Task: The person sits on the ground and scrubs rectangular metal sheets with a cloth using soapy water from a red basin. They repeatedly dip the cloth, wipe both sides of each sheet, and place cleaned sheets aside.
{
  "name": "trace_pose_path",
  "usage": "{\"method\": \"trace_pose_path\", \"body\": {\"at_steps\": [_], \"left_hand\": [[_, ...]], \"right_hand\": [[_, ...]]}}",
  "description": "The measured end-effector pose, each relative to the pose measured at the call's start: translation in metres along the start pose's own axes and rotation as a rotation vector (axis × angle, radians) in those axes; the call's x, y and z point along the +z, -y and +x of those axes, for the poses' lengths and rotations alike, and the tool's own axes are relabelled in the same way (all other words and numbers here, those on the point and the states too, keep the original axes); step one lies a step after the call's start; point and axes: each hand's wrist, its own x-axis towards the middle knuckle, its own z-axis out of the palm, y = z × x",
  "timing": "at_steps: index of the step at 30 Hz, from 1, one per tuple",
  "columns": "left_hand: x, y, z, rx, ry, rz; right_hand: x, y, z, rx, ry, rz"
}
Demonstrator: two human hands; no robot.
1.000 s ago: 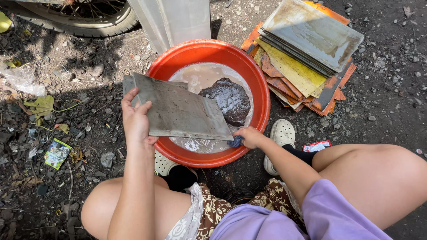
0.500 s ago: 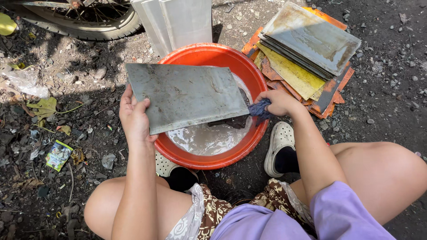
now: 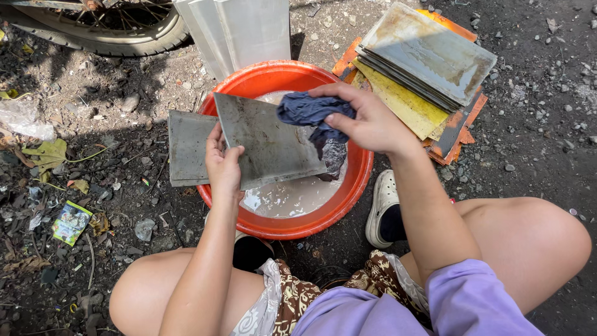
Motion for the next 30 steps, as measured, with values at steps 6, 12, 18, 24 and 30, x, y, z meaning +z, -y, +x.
{"method": "trace_pose_path", "body": {"at_steps": [6,12,18,24,30], "left_hand": [[0.022,-0.012,-0.019,-0.038,0.094,0.011],[0.011,-0.022,-0.028,-0.002,0.082,0.449],[0.02,-0.025,-0.021,0.045,0.086,0.513],[0.017,-0.024,-0.017,0.069,0.095,0.442],[0.008,-0.021,-0.015,-0.054,0.057,0.305]], "right_hand": [[0.154,-0.07,0.035,-0.325,-0.187,-0.095],[0.198,-0.217,0.02,0.163,-0.442,-0.191],[0.18,-0.232,-0.02,0.461,-0.461,-0.053],[0.232,-0.159,-0.009,-0.03,-0.404,0.055],[0.192,-0.199,-0.024,0.203,-0.502,-0.063]]}}
